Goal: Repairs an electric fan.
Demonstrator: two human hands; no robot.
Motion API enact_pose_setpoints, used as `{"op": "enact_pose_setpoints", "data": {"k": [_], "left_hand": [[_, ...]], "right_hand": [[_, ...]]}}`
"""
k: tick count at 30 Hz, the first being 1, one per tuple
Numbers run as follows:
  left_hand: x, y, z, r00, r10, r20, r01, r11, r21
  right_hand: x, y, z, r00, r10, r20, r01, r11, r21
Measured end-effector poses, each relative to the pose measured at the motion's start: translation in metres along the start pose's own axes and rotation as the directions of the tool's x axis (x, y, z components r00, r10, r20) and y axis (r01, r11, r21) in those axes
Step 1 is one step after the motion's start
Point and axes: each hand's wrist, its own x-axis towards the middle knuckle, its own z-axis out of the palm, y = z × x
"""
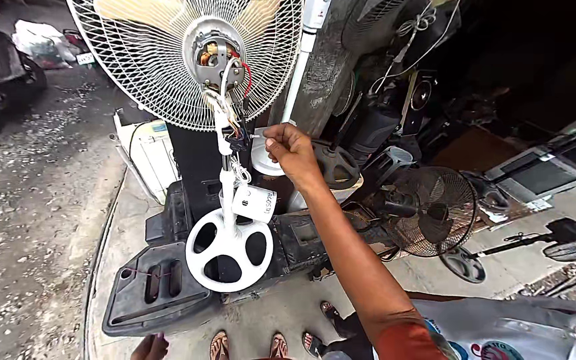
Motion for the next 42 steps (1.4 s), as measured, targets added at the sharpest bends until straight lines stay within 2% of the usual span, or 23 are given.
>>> {"op": "enact_pose_setpoints", "data": {"k": [1, 3, 5, 7, 9, 11, 13, 15, 20, 25, 28, 31, 35, 39, 42], "left_hand": [[0.009, 0.028, -0.002, 0.992, 0.125, -0.017, -0.125, 0.992, -0.032], [0.019, 0.106, -0.002, 0.933, 0.357, -0.046, -0.360, 0.930, -0.070], [0.017, 0.194, 0.000, 0.820, 0.570, -0.050, -0.572, 0.814, -0.104], [0.010, 0.274, 0.005, 0.682, 0.731, -0.021, -0.728, 0.674, -0.125], [0.009, 0.340, 0.014, 0.548, 0.836, 0.015, -0.831, 0.546, -0.100], [0.013, 0.393, 0.030, 0.459, 0.886, 0.069, -0.887, 0.462, -0.026], [0.020, 0.438, 0.050, 0.400, 0.908, 0.123, -0.916, 0.396, 0.060], [0.034, 0.474, 0.073, 0.377, 0.915, 0.141, -0.924, 0.361, 0.128], [0.061, 0.513, 0.112, 0.347, 0.931, 0.114, -0.936, 0.335, 0.109], [0.059, 0.525, 0.125, 0.386, 0.920, 0.066, -0.923, 0.385, 0.027], [0.061, 0.529, 0.134, 0.420, 0.907, 0.022, -0.901, 0.419, -0.116], [0.057, 0.536, 0.138, 0.439, 0.898, -0.023, -0.885, 0.428, -0.181], [0.056, 0.542, 0.139, 0.508, 0.861, -0.029, -0.835, 0.484, -0.262], [0.054, 0.541, 0.141, 0.537, 0.843, -0.030, -0.767, 0.473, -0.433], [0.053, 0.539, 0.144, 0.545, 0.838, -0.017, -0.745, 0.475, -0.468]], "right_hand": [[0.001, 0.000, 0.006, 1.000, -0.007, -0.021, 0.007, 1.000, 0.000], [0.004, 0.001, 0.017, 0.997, -0.014, -0.080, 0.014, 1.000, -0.007], [0.010, 0.004, 0.024, 0.991, -0.008, -0.131, 0.001, 0.999, -0.052], [0.018, 0.009, 0.029, 0.985, 0.010, -0.172, -0.029, 0.993, -0.110], [0.028, 0.014, 0.033, 0.979, 0.029, -0.199, -0.058, 0.988, -0.141], [0.037, 0.015, 0.035, 0.980, 0.065, -0.187, -0.094, 0.984, -0.152], [0.043, 0.014, 0.037, 0.987, 0.080, -0.140, -0.104, 0.979, -0.173], [0.046, 0.012, 0.037, 0.995, 0.065, -0.080, -0.081, 0.973, -0.217], [0.046, 0.007, 0.024, 1.000, 0.021, -0.021, -0.026, 0.960, -0.278], [0.043, 0.003, 0.005, 0.999, -0.052, 0.009, 0.052, 0.945, -0.322], [0.042, 0.002, 0.006, 0.997, -0.068, 0.022, 0.072, 0.955, -0.287], [0.041, 0.001, 0.013, 0.998, -0.053, 0.019, 0.056, 0.969, -0.242], [0.040, 0.001, 0.018, 0.998, -0.059, -0.026, 0.051, 0.972, -0.231], [0.043, 0.003, 0.019, 0.993, -0.074, -0.093, 0.050, 0.970, -0.238], [0.045, 0.005, 0.022, 0.993, -0.041, -0.107, 0.021, 0.982, -0.187]]}}
